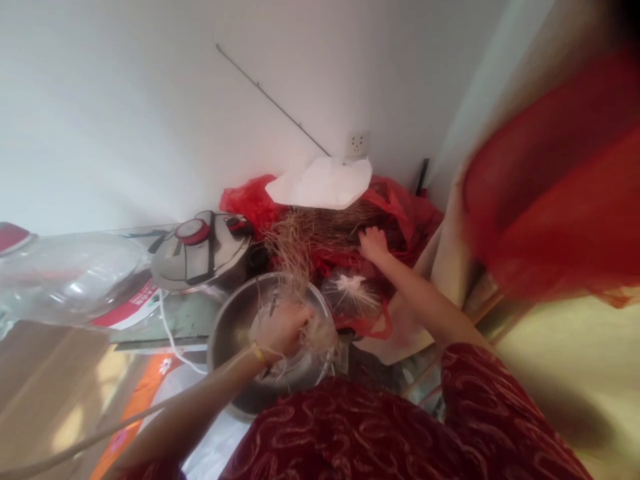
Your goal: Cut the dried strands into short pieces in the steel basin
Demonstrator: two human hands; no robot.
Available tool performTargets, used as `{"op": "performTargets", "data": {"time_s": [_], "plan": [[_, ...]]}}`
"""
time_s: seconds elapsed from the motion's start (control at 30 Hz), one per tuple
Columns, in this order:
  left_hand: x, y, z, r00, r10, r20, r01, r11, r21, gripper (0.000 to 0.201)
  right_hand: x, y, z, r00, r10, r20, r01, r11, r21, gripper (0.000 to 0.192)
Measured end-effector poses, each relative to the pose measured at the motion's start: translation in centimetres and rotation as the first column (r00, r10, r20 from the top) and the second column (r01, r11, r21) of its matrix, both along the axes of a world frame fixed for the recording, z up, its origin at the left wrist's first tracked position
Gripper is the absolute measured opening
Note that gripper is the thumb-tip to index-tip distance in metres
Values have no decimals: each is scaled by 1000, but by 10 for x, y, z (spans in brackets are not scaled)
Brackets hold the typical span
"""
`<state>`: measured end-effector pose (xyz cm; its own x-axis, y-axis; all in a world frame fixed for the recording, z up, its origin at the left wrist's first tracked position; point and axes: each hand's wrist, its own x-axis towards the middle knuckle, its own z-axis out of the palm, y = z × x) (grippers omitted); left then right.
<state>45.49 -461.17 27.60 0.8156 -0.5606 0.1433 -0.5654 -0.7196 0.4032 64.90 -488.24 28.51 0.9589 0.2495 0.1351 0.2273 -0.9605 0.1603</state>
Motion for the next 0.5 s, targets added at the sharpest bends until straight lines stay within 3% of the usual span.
{"op": "performTargets", "data": {"time_s": [0.07,0.2,0.33,0.5], "plan": [[-1,-4,-2,1000,-15,10,14,996,89,12,2,-3,4,999,32,-15,-32,999,-22,31],[6,-5,-5,1000,0,22,-4,979,203,11,-12,10,28,984,168,55,-163,982,-90,35],[25,-16,-7,985,-46,167,35,997,66,14,-38,31,53,989,151,-12,-151,977,-151,33],[67,-48,-10,937,-20,349,48,996,-72,18,-73,42,56,932,341,-120,-356,923,-143,25]]}}
